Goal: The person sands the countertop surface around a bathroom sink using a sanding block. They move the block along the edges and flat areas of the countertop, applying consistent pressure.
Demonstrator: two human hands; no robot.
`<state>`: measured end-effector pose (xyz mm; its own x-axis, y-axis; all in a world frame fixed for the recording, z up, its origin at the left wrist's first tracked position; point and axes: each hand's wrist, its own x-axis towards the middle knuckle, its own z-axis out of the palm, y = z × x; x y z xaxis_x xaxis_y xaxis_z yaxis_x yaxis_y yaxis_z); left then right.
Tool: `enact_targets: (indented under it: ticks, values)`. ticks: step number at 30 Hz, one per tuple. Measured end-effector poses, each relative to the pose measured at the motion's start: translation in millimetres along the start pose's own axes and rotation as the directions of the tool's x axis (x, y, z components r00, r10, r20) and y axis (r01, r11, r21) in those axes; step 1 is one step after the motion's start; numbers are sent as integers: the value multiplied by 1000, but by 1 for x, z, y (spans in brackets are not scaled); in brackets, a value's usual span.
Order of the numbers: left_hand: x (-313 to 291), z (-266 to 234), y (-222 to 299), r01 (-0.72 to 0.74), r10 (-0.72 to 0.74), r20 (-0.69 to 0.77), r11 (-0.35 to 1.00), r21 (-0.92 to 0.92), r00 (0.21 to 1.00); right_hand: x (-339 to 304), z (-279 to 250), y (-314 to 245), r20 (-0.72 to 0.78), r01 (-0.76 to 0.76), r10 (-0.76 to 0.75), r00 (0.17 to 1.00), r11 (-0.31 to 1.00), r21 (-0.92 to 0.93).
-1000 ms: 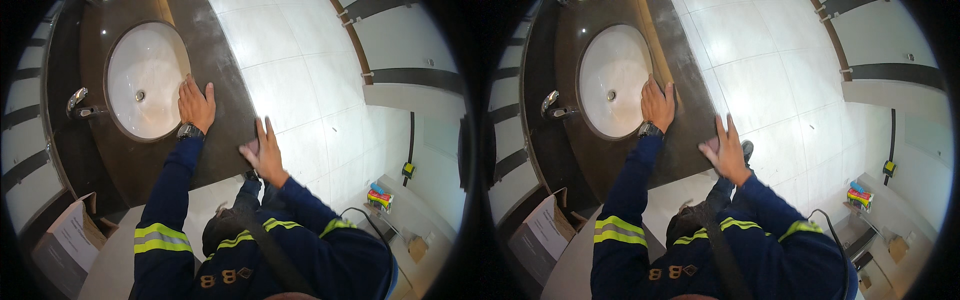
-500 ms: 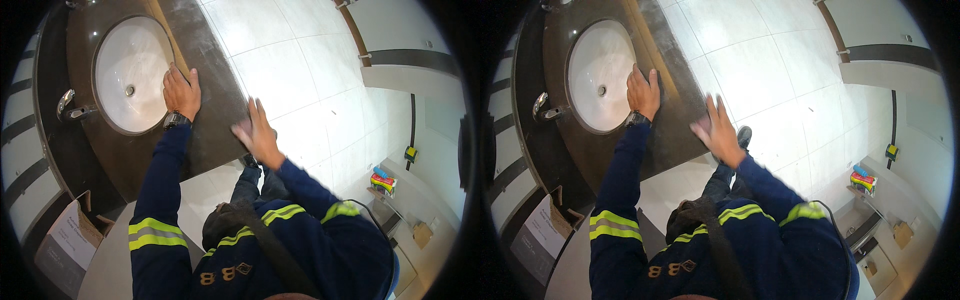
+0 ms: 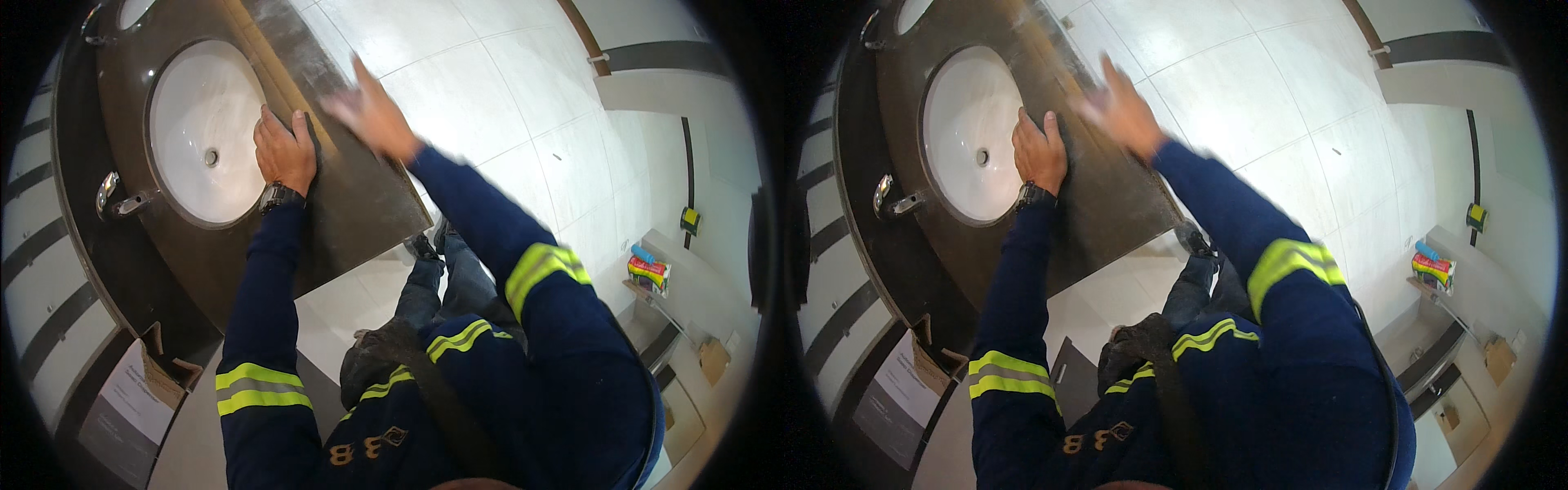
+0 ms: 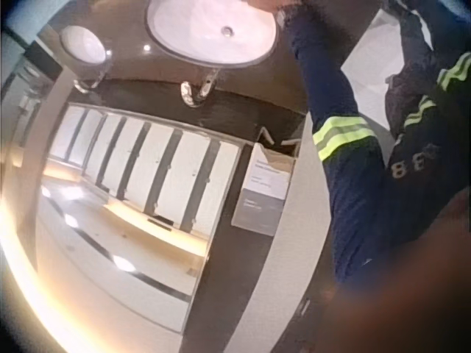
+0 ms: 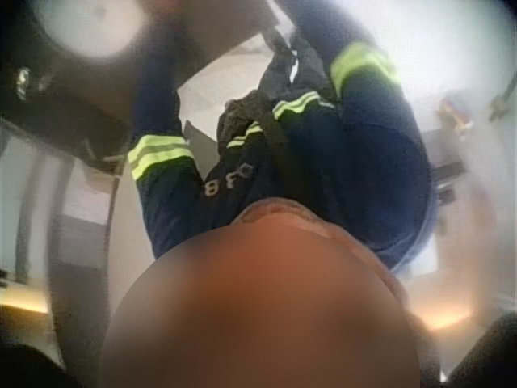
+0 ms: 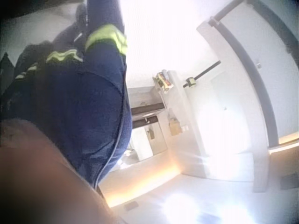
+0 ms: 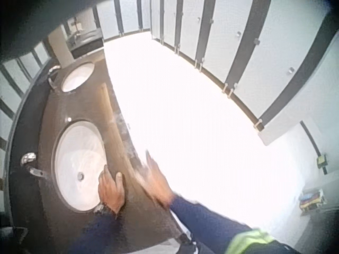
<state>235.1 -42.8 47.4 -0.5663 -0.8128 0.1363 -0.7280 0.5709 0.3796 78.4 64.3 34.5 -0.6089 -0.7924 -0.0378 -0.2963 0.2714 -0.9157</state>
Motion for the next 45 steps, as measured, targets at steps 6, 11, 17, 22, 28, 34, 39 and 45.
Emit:
enact_targets:
  ticks: [6,11,17,22,28,34,39,45]
  values:
    - [0,-11,12,61,-61,41,998,-1,997,-172,-47,-11,99,-268,270,958,963,-32]
    - [2,-10,7,46,-46,25,999,17,999,47,0,-20,28,-28,28,999,999,28]
    - [3,0,19,7,-7,60,1000,-6,998,100,11,5,-142,76,-127,982,946,-316]
    - [2,-10,6,75,-75,38,997,-8,996,-158,-39,-9,58,-175,187,981,970,-170]
    - [-1,-10,8,39,-39,0,999,-1,999,0,-8,-16,6,-28,29,1000,997,-73]
    - [-2,1,14,-3,3,27,1000,0,1000,104,11,-10,-76,74,-92,993,974,-214]
    - [-1,-6,6,63,-63,23,998,23,998,-146,-38,-13,72,-195,202,977,977,-90]
    - [-5,-15,4,90,-90,22,996,11,996,-32,-13,-27,121,-90,90,989,996,-4]
